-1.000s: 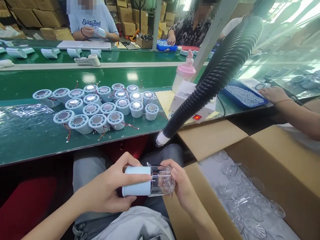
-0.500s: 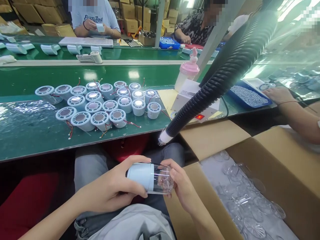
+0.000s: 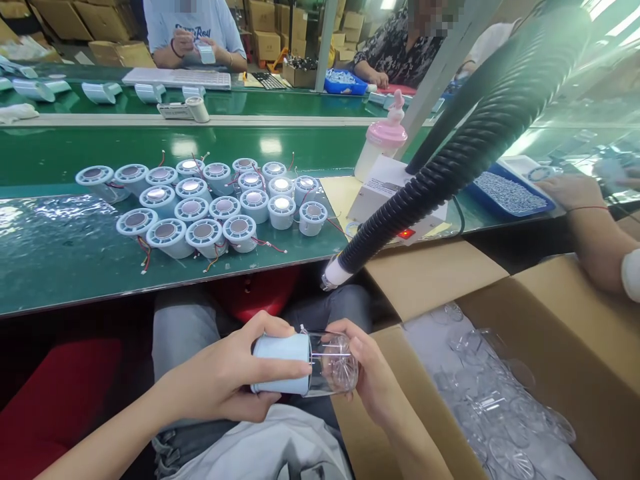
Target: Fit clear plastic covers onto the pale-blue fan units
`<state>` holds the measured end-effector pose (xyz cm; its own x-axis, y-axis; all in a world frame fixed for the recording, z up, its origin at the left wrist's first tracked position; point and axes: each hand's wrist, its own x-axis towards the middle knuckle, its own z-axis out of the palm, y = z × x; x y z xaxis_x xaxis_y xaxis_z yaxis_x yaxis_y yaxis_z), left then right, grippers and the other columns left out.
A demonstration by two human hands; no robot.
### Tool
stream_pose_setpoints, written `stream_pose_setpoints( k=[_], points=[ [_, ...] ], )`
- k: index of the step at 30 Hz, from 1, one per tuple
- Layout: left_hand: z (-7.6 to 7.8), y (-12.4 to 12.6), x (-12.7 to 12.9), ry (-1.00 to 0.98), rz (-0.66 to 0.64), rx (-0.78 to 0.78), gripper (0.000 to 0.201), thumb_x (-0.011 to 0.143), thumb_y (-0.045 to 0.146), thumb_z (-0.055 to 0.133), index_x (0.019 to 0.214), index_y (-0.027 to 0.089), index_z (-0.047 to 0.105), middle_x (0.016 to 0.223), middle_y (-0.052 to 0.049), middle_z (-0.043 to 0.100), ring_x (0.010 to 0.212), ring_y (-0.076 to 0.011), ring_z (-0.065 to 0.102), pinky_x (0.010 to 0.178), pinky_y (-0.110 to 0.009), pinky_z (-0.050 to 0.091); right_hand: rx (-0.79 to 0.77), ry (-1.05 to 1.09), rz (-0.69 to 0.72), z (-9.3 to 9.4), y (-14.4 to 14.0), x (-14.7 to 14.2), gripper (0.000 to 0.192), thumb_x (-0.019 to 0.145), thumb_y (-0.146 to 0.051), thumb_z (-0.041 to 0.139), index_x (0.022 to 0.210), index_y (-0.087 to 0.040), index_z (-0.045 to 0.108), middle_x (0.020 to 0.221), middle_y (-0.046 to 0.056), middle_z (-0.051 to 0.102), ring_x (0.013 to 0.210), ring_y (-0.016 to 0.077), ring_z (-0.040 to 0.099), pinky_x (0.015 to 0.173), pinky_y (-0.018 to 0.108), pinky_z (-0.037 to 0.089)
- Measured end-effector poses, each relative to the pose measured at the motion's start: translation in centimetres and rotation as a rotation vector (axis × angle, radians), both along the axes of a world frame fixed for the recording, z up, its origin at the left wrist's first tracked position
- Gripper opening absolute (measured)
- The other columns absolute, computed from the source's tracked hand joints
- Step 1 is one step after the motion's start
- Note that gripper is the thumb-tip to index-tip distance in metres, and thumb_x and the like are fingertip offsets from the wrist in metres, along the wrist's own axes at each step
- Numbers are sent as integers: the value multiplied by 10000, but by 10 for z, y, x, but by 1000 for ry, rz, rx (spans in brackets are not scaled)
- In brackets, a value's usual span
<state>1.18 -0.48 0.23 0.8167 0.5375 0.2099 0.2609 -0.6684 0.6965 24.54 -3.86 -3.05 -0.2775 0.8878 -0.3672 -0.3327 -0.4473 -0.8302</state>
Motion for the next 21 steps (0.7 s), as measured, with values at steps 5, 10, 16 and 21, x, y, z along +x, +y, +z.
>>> stream_pose_setpoints(
  k=[5,10,16,21],
  points=[
    [1,-1,-2,-22,-11,1,556,794,58,589,1254,352,485,1189,-66,368,1128,-227,477,931,-331,490,-11,26,4,0,2,-1,450,763,-605,581,901,-177,551,581,-33,585,397,53,471,349,122,348],
    [4,-2,-1,-26,-31,-10,483,796,37,578,1162,352,569,1222,-52,357,1127,-205,484,922,-296,481,-9,42,3,-2,1,-3,451,768,-602,580,912,-176,559,591,-28,592,395,50,467,347,120,345],
    [0,-4,1,-65,58,-16,629,734,21,592,1277,305,450,1169,-75,400,1123,-217,493,943,-333,483,-13,32,1,-1,-1,-2,476,759,-622,575,916,-173,557,589,-24,595,398,61,487,344,128,358],
    [1,-3,-3,-2,28,-41,596,788,62,587,1303,330,452,1191,-85,426,1131,-227,503,946,-335,486,-18,26,-2,-2,0,-3,475,754,-618,581,918,-173,548,607,-17,603,398,68,487,350,142,359]
  ],
)
